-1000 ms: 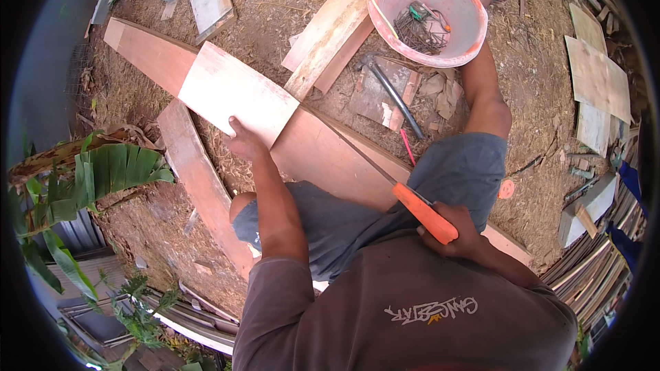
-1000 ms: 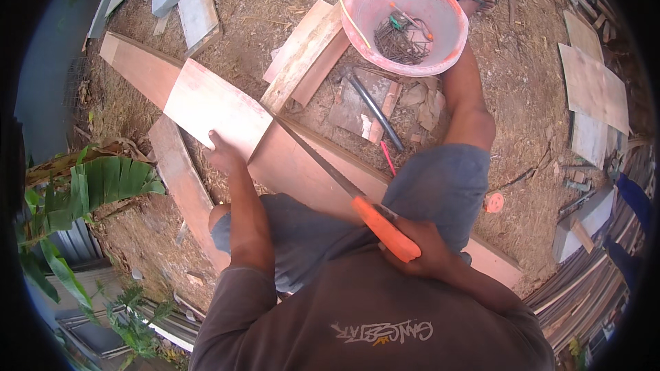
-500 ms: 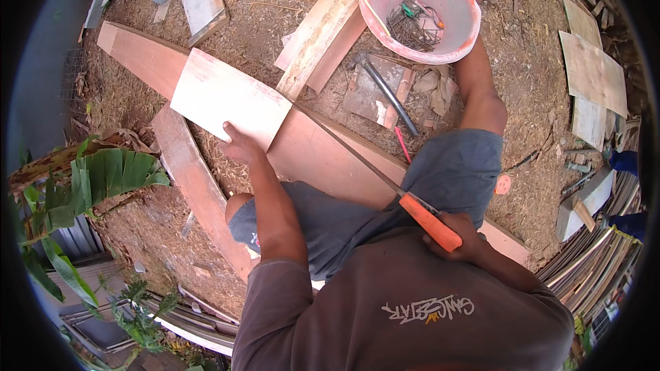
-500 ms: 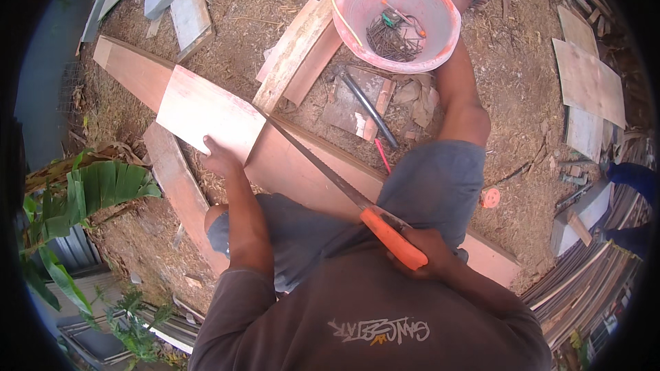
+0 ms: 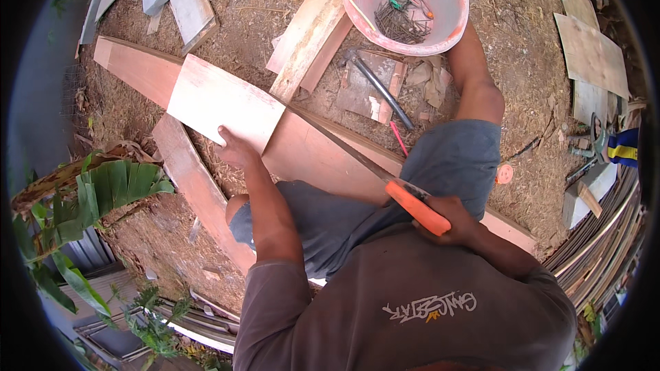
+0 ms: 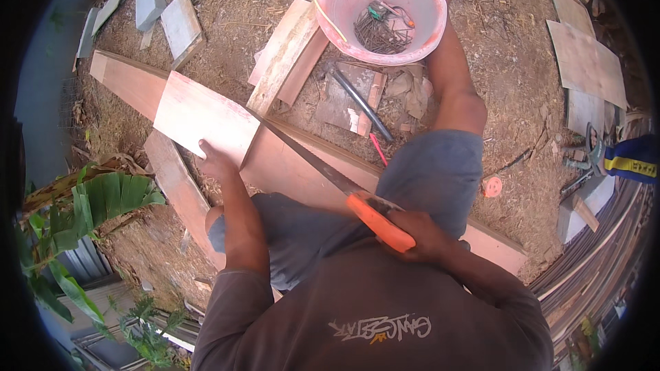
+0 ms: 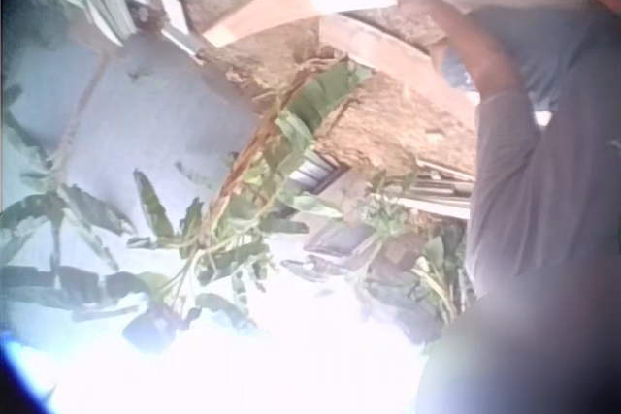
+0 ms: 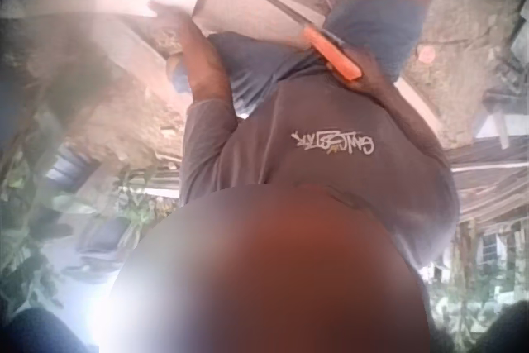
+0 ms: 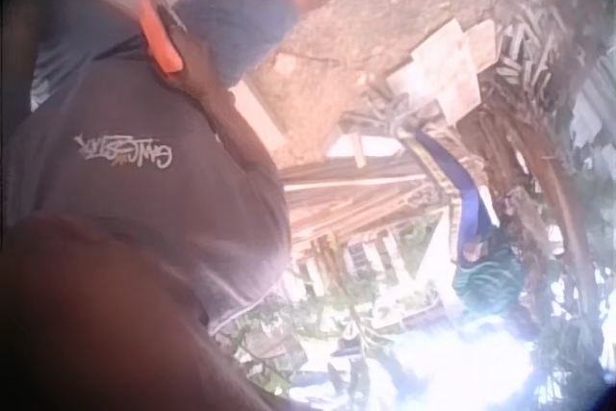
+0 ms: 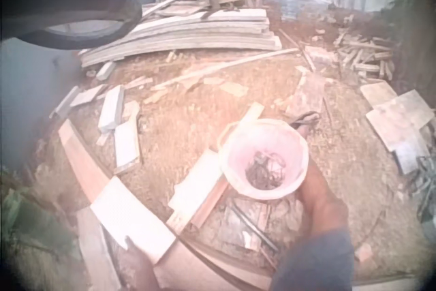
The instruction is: The person saws a plank of wood, then aligns and nails pieces together using a hammer. The person works on the ground in an outdoor area with scattered wood pieces.
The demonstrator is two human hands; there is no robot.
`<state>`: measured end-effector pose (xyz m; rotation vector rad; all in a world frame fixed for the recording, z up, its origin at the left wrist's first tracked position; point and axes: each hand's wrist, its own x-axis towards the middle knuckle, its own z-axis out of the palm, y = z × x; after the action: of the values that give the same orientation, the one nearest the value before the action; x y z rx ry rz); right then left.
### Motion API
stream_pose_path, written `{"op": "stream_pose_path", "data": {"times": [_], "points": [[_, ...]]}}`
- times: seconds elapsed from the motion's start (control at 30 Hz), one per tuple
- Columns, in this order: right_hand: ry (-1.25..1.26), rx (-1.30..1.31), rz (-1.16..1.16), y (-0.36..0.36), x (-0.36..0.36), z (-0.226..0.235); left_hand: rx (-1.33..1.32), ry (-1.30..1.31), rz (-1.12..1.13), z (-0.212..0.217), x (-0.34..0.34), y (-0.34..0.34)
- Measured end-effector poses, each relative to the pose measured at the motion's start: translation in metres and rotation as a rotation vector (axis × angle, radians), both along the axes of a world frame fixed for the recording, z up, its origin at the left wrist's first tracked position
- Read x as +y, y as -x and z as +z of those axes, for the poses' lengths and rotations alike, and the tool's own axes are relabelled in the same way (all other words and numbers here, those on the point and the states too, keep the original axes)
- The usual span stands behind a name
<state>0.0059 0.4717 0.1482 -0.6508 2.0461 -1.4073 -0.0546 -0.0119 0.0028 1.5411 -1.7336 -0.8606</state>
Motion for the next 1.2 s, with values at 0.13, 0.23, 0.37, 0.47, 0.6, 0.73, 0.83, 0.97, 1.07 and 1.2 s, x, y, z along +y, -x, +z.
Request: {"op": "stream_pose_path", "data": {"times": [0.13, 0.23, 0.37, 0.47, 0.6, 0.73, 0.83, 0.97, 1.07, 1.2], "points": [[0.005, -0.097, -0.058, 0.011, -0.022, 0.013, -0.026, 0.119, -0.002, -0.002, 0.005, -0.002], [0.082, 0.092, -0.038, 0.088, -0.150, -0.037, 0.043, 0.128, 0.010, 0.004, 0.017, -0.007], [0.254, 0.167, -0.127, 0.112, -0.204, -0.065, 0.099, 0.081, 0.042, 0.009, 0.021, -0.005], [0.162, 0.035, -0.070, 0.047, -0.092, -0.035, 0.031, 0.004, 0.035, 0.005, 0.010, 0.001], [0.001, -0.080, -0.020, -0.015, 0.022, 0.011, -0.076, 0.095, 0.046, -0.002, 0.006, -0.003], [0.000, -0.003, 0.008, 0.058, -0.082, -0.015, -0.029, 0.146, 0.074, 0.001, 0.019, -0.007], [0.173, 0.143, -0.151, 0.127, -0.211, -0.057, -0.019, 0.183, 0.047, 0.011, 0.031, -0.008], [0.230, 0.095, -0.083, 0.083, -0.163, -0.067, -0.108, 0.062, 0.136, 0.017, 0.032, -0.003], [0.044, -0.003, -0.022, 0.004, -0.027, -0.025, -0.207, 0.013, 0.103, 0.014, 0.026, -0.008], [-0.037, -0.023, 0.052, -0.012, 0.022, 0.025, -0.118, 0.078, 0.108, 0.004, 0.021, -0.008]]}}
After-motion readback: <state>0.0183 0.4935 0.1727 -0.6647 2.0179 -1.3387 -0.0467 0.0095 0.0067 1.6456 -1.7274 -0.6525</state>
